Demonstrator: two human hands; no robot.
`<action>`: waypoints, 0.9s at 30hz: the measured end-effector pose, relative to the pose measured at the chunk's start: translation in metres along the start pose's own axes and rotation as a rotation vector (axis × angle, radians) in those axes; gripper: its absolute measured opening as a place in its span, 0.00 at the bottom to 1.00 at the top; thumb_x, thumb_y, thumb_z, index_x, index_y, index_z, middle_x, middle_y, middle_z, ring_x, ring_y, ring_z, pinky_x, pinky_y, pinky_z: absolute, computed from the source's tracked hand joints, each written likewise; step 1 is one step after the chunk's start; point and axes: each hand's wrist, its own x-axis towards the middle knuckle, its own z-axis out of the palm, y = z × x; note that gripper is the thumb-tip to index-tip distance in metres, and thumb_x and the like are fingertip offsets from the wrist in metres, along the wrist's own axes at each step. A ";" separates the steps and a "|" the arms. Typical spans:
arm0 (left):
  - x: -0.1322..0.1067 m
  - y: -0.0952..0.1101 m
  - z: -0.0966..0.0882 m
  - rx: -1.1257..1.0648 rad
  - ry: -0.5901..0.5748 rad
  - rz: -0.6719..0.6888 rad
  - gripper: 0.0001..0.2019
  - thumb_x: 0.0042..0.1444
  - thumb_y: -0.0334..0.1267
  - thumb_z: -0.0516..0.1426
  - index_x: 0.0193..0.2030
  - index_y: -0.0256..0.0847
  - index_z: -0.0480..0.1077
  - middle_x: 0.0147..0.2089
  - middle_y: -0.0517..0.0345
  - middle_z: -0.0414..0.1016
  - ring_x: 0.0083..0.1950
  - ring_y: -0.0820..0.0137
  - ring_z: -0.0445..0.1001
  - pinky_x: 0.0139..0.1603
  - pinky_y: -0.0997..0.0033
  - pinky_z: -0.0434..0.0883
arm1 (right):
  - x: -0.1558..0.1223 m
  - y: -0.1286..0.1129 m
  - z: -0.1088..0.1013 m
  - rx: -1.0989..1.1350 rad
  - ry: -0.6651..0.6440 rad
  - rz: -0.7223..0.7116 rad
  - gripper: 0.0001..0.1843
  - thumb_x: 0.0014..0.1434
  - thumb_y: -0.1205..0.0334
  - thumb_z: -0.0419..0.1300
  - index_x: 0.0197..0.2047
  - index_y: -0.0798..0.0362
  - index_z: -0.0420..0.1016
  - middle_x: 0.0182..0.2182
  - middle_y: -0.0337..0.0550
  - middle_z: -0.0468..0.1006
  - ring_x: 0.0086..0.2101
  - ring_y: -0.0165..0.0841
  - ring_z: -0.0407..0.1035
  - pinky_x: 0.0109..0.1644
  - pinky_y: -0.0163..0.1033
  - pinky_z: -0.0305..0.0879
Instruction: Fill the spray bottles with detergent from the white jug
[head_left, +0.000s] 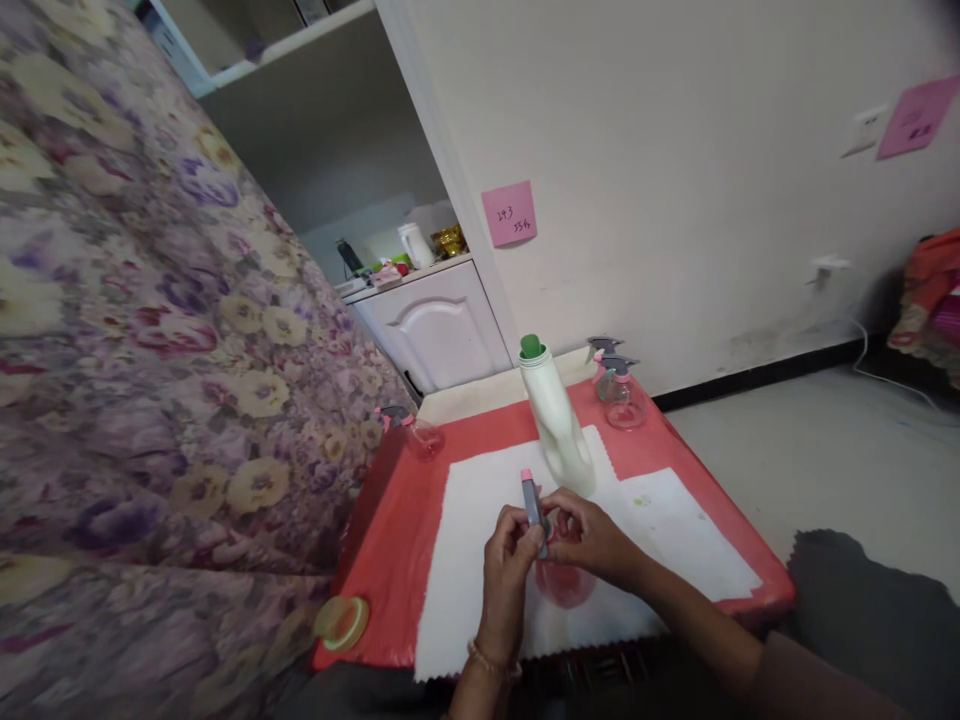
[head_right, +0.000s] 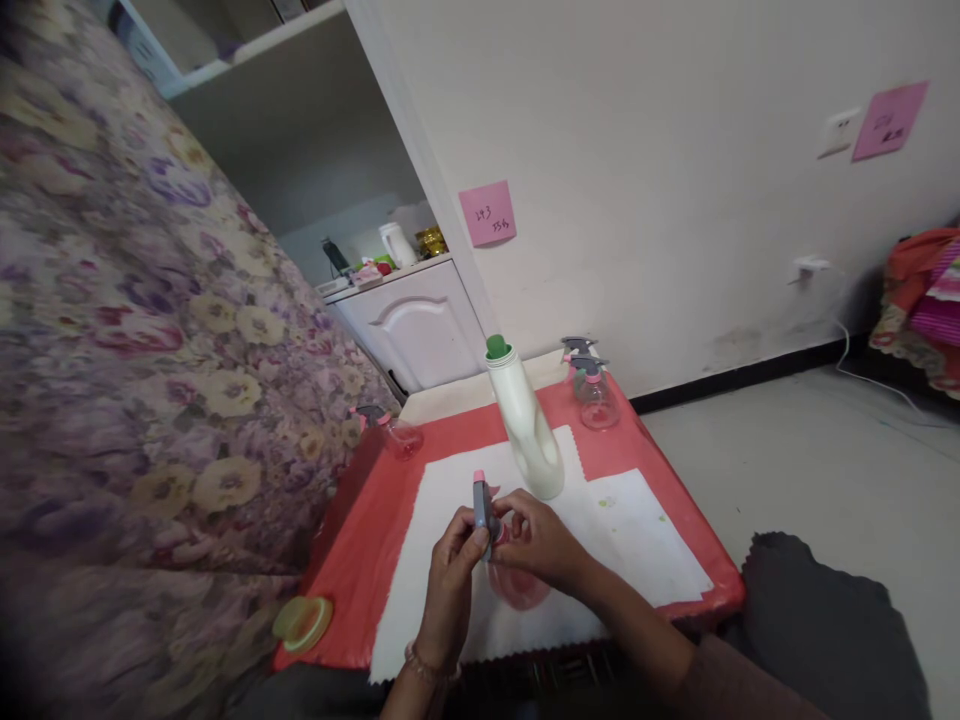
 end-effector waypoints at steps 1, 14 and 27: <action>0.000 0.000 0.000 -0.005 0.000 -0.001 0.10 0.58 0.46 0.59 0.37 0.41 0.70 0.35 0.60 0.67 0.37 0.67 0.65 0.41 0.70 0.63 | 0.000 0.000 -0.001 0.012 -0.018 -0.007 0.14 0.47 0.59 0.68 0.37 0.51 0.74 0.28 0.32 0.64 0.28 0.29 0.57 0.31 0.34 0.54; 0.000 -0.002 0.001 -0.031 -0.014 -0.002 0.09 0.59 0.44 0.58 0.37 0.41 0.69 0.35 0.60 0.65 0.39 0.67 0.64 0.42 0.69 0.64 | 0.000 0.001 -0.003 0.029 -0.030 -0.005 0.14 0.47 0.58 0.68 0.37 0.51 0.74 0.30 0.34 0.66 0.29 0.29 0.59 0.32 0.35 0.55; 0.000 0.000 0.000 -0.018 -0.008 0.017 0.09 0.58 0.44 0.59 0.36 0.41 0.70 0.35 0.58 0.67 0.40 0.66 0.66 0.44 0.69 0.64 | 0.000 0.003 -0.004 0.060 -0.054 0.018 0.12 0.48 0.60 0.66 0.38 0.52 0.74 0.29 0.34 0.65 0.29 0.30 0.58 0.32 0.35 0.54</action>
